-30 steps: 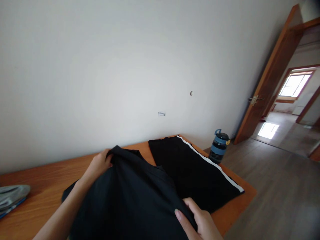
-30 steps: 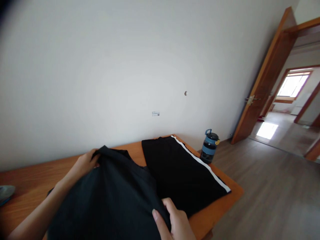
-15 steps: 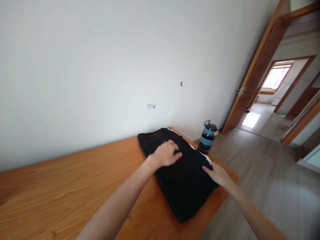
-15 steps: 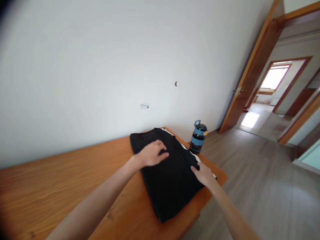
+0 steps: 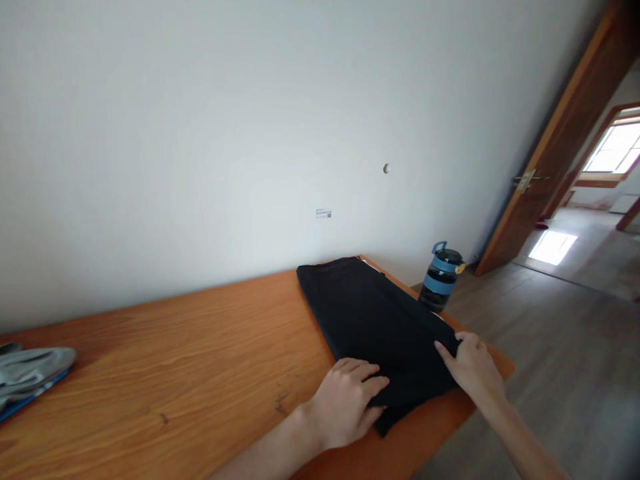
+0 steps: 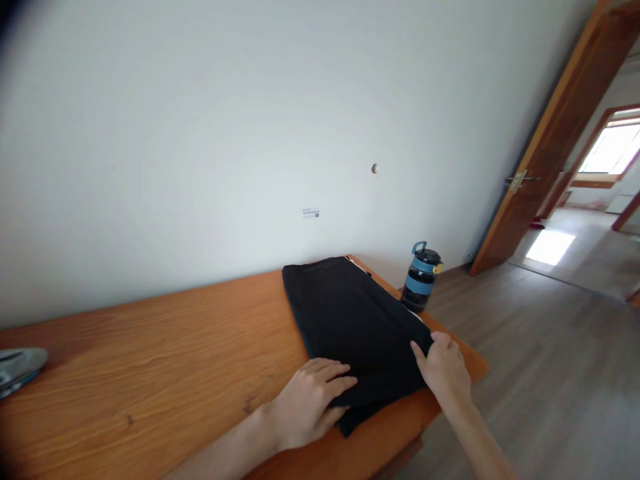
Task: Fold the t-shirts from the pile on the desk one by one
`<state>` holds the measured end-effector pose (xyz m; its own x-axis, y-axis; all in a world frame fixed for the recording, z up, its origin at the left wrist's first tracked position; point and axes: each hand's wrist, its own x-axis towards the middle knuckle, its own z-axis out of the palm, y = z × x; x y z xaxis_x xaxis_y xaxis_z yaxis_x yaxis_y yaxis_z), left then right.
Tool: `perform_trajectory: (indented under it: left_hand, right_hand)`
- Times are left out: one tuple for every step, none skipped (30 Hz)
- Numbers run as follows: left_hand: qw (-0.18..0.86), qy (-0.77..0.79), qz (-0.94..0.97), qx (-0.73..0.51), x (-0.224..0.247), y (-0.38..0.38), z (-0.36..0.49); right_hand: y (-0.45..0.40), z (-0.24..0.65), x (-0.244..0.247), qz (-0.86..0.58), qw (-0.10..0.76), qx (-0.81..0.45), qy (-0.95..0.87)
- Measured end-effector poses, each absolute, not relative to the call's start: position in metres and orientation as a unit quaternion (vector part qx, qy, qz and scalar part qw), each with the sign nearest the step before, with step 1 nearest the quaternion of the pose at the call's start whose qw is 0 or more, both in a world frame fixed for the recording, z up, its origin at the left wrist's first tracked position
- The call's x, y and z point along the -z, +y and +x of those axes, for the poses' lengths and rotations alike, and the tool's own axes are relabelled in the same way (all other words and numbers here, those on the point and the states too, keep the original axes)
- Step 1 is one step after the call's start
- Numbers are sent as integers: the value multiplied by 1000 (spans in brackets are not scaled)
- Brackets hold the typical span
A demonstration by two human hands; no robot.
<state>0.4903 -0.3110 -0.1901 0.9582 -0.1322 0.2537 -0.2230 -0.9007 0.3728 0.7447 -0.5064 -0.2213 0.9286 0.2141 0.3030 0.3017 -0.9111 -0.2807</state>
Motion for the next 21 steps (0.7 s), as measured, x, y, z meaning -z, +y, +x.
perform_trajectory:
  left_hand:
    - [201,-103,969,-104,193,-313,485]
    - [199,-124,968,-91,197,-314,479]
    - [200,-151,965,-77,201,-316,473]
    - [203,-178,961,-62,204,-316,465]
    - [208,-199,956,-50,207,-316,458]
    - [215,-213,952,-39,209,-314,450]
    - [222,-222,949,-33,209,-312,441]
    - [228,-225,947,-32,209,-308,432]
    - [232,-222,946,-37,208,-303,422]
    - [234,-209,948,-50,206,-296,410]
    - [233,-185,952,-66,205,-288,396]
    - [230,-152,957,-84,205,-279,381]
    - [227,-113,962,-100,204,-269,365]
    - [224,-71,965,-114,205,-257,348]
    - [220,-29,967,-126,206,-245,332]
    - [215,9,967,-137,208,-233,315]
    - [209,43,966,-149,210,-222,299]
    - [200,72,964,-162,212,-211,284]
    - [189,99,961,-175,215,-201,271]
    - [179,122,958,-187,216,-193,258]
    - [169,145,955,-196,218,-186,247]
  right_hand:
    - [-504,736,221,-966,126,176,-141]
    - [-499,727,221,-958,91,222,-156]
    - [-493,717,219,-946,62,263,-179]
    - [-485,708,217,-932,44,290,-213]
    - [-475,699,216,-920,37,297,-255]
    - [-464,690,216,-911,41,285,-297]
    - [-453,681,218,-905,53,259,-334]
    - [-443,672,221,-899,67,227,-368]
    - [-435,664,226,-895,79,192,-394]
    - [-428,657,232,-893,86,160,-412]
    - [-423,651,239,-893,87,133,-422]
    - [-420,646,244,-894,83,112,-425]
    - [-419,642,248,-898,75,97,-424]
    - [-419,639,249,-900,64,87,-422]
    - [-419,636,249,-903,49,83,-418]
    - [-418,633,246,-908,32,84,-410]
    - [-417,629,242,-913,14,89,-398]
    - [-413,622,236,-915,3,102,-391]
    - [-407,614,231,-912,3,121,-393]
    - [-399,602,227,-902,19,142,-406]
    - [-389,588,225,-885,50,159,-435]
